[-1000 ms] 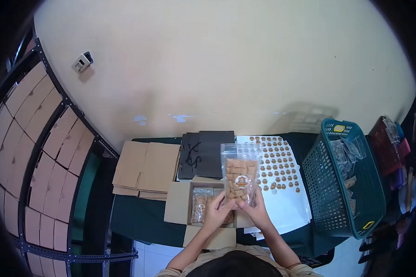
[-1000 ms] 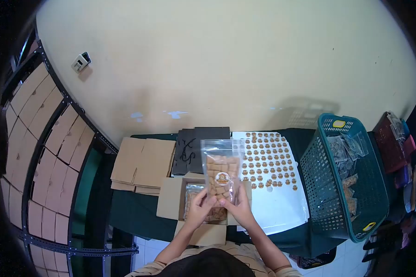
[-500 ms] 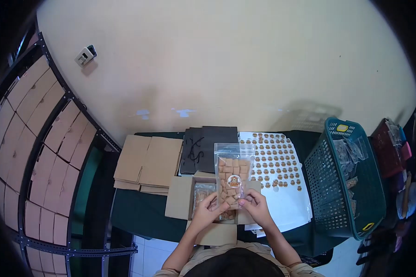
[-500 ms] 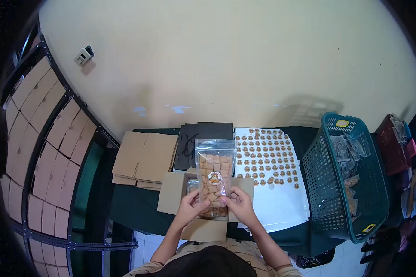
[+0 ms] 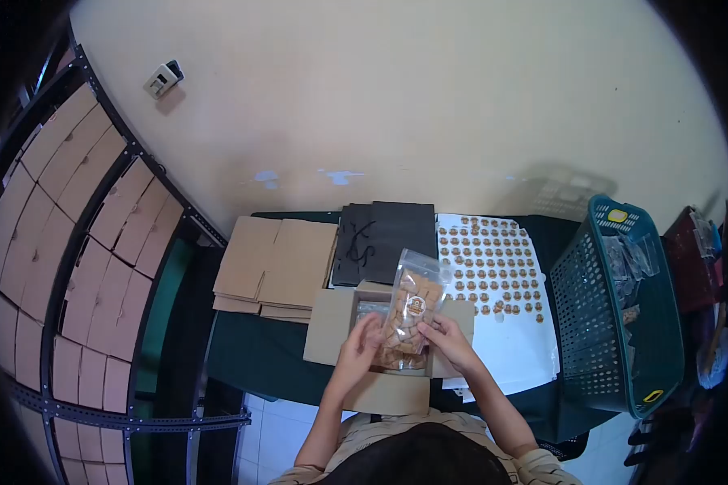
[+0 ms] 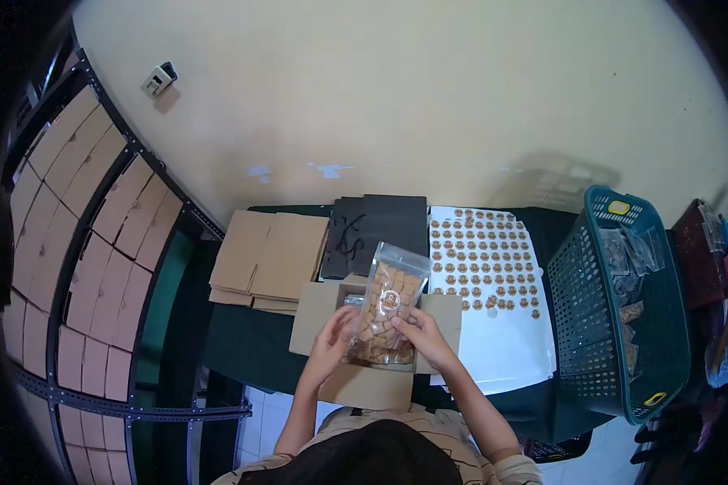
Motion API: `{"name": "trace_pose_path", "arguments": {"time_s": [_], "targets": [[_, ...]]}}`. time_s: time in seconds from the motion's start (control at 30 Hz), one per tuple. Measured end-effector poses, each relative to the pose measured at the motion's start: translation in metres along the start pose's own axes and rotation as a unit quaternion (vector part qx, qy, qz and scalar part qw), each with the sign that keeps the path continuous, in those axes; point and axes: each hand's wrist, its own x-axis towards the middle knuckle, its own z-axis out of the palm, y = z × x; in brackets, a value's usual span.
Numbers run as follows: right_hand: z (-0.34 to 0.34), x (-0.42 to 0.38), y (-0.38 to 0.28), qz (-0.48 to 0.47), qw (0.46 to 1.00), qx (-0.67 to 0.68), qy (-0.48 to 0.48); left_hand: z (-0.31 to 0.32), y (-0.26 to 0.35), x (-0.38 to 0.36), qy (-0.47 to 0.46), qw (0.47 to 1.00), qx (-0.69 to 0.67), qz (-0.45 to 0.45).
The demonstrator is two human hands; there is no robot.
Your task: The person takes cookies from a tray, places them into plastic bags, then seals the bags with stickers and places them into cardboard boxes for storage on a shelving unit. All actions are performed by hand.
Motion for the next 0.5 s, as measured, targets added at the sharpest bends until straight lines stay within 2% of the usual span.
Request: {"name": "trace_pose_path", "arguments": {"time_s": [0.03,0.07,0.13,0.17,0.23,0.3,0.37,0.43,0.5], "targets": [[0.001,0.006,0.013,0.045,0.999,-0.003,-0.003,-0.008,0.004,-0.003,0.003,1.0,0.002,-0.002],[0.001,0.011,0.026,0.09,0.996,-0.006,-0.006,-0.016,0.01,-0.006,0.06,0.998,0.013,-0.02],[0.006,0.023,0.06,0.121,0.992,-0.042,-0.014,-0.034,0.012,-0.012,0.149,0.987,0.035,-0.041],[0.009,0.029,0.078,0.151,0.985,-0.08,-0.02,-0.042,0.014,-0.016,0.15,0.987,0.038,-0.042],[0.015,0.046,0.122,0.172,0.982,-0.07,-0.014,-0.054,0.018,-0.024,0.19,0.979,-0.013,-0.068],[0.018,0.065,0.164,0.192,0.98,-0.062,-0.009,-0.061,0.012,-0.032,0.206,0.976,0.001,-0.066],[0.021,0.082,0.194,0.156,0.947,-0.278,0.027,-0.065,0.007,-0.039,0.226,0.972,0.022,-0.065],[0.036,0.077,0.173,0.143,0.943,-0.297,0.029,-0.064,0.006,-0.046,0.232,0.97,0.025,-0.064],[0.044,0.077,0.158,0.17,0.901,-0.397,0.04,-0.063,0.0,-0.05,0.235,0.969,0.036,-0.068]]}}
